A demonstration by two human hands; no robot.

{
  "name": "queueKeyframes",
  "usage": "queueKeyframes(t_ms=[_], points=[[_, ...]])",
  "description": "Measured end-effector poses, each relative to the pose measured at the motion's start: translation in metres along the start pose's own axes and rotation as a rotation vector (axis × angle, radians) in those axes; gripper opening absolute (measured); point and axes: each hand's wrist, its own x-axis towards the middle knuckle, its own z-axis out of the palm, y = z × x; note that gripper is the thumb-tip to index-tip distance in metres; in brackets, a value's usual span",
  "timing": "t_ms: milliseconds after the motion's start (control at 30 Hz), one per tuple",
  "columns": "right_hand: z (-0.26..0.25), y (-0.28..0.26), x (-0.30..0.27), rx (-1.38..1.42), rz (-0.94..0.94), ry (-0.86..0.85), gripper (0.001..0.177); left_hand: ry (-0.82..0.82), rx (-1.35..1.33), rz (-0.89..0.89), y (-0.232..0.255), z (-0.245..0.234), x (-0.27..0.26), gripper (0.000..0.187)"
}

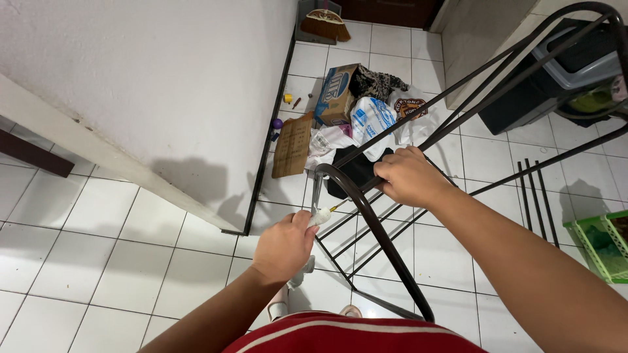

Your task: The person assembles a metal rack by inserting and tightening screws into joints using a screwdriver. They handle metal rods, screws, and a cloth while working on a tiled floor.

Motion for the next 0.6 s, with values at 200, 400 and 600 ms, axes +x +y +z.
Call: queueKeyframes(t_ms=[200, 400, 600], points=[[0.0012, 0.0010, 0.0008, -0.007, -0.002, -0.004, 0.010, 0.015, -0.001, 0.009, 0.0010, 0.0014, -0.0014, 0.025], [0.0029, 0.0026, 0.0009, 0.005, -0.008, 0.013, 0.011, 0.019, 0.032, -0.015, 0.0033, 0.0036, -0.0022, 0.025], [0.0057, 0.0043, 0.0025, -0.017, -0.028, 0.032, 0.014, 0.053, 0.073, 0.017, 0.0047, 0.0010, -0.0019, 0.024]])
